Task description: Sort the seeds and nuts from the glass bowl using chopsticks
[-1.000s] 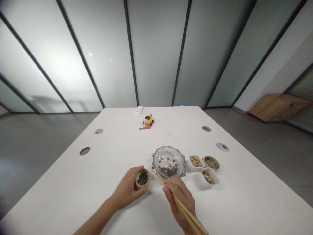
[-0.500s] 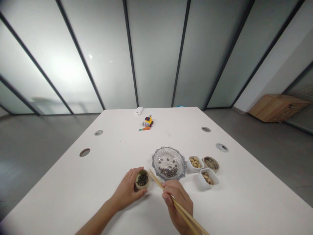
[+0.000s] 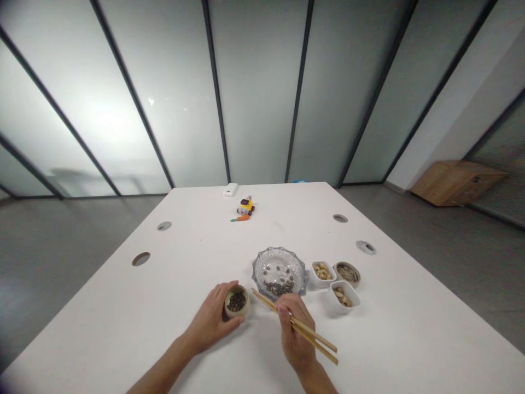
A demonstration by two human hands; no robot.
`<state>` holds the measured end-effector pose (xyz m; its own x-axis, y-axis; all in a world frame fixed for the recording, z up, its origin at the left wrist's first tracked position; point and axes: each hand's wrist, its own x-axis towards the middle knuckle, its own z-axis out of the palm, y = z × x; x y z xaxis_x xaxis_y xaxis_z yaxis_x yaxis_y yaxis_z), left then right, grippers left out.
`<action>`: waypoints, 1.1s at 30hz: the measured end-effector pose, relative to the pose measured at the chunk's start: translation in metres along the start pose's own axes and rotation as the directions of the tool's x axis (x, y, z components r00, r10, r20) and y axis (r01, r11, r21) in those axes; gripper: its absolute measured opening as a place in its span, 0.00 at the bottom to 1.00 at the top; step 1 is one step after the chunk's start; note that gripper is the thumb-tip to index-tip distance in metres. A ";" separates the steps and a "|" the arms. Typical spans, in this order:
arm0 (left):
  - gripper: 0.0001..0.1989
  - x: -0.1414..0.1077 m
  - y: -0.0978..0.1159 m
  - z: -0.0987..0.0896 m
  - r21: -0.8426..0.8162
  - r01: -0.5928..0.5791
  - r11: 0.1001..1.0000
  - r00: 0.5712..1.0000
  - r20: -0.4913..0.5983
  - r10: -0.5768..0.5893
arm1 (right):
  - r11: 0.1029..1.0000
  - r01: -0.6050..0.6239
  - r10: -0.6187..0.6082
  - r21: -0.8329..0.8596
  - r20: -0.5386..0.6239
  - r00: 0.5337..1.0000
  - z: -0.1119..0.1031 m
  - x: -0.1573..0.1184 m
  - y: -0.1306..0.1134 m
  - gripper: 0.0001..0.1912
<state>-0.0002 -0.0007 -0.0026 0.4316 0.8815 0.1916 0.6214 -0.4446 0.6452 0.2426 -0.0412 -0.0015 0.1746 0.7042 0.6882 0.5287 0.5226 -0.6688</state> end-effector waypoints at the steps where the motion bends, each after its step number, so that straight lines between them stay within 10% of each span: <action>1: 0.37 0.000 0.000 0.000 -0.003 -0.002 1.000 1.000 -0.002 0.002 | 1.000 0.001 -0.001 0.017 -0.001 1.000 0.000 0.000 0.000 0.16; 19: 0.39 -0.001 -0.001 0.002 0.023 0.021 1.000 0.997 -0.069 -0.019 | 0.995 0.092 -0.085 0.040 -0.134 0.987 -0.001 -0.008 -0.002 0.18; 27: 0.17 -0.026 0.049 0.005 0.014 -0.106 0.994 0.903 -0.417 0.103 | 0.995 0.096 -0.091 0.024 -0.149 0.985 -0.011 0.002 -0.002 0.17; 33: 0.06 -0.042 0.079 0.056 -0.058 -0.287 0.956 0.957 -0.067 0.283 | 0.988 0.141 -0.135 -0.056 0.110 0.985 -0.017 0.046 0.000 0.16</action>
<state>0.0671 -0.0818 -0.0013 0.5454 0.7280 0.4155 0.4325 -0.6690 0.6044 0.2649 -0.0174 0.0348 0.0093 0.6760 0.7369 0.5939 0.5891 -0.5479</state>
